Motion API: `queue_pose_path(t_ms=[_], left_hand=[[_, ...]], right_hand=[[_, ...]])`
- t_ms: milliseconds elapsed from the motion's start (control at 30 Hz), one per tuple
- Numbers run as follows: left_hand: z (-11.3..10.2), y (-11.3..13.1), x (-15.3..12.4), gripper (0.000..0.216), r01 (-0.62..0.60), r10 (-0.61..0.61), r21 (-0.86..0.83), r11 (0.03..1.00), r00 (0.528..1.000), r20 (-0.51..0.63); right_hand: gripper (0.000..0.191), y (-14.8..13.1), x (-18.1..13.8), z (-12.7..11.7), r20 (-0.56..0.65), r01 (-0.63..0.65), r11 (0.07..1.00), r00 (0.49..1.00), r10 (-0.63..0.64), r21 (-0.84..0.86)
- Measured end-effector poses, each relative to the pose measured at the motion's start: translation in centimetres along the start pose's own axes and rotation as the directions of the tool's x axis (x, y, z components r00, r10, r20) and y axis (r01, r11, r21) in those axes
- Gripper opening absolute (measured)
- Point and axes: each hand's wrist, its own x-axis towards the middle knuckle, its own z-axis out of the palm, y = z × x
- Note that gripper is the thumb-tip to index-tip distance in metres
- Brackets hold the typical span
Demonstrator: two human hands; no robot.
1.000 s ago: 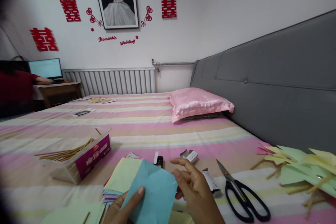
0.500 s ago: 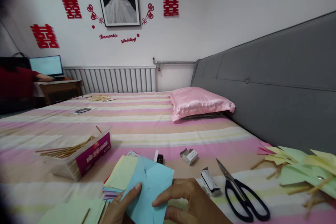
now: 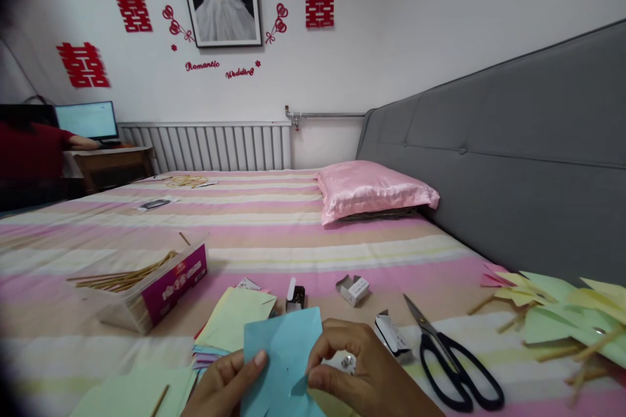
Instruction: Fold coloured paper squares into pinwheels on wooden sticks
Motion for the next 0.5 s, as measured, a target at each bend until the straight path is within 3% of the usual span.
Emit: queue_pose_path(t_ms=[267, 500], left_hand=[[-0.9, -1.6, 1.2, 0.041, -0.054, 0.059, 0.125, 0.991, 0.998, -0.037], [0.4, -0.5, 0.2, 0.037, -0.045, 0.044, 0.11, 0.993, 0.999, 0.006]], right_hand=[[0.017, -1.0, 0.2, 0.0, -0.04, -0.115, 0.993, 0.993, 0.114, -0.033], [0.011, 0.8, 0.5, 0.9, -0.063, -0.11, 0.993, 0.992, 0.112, 0.038]])
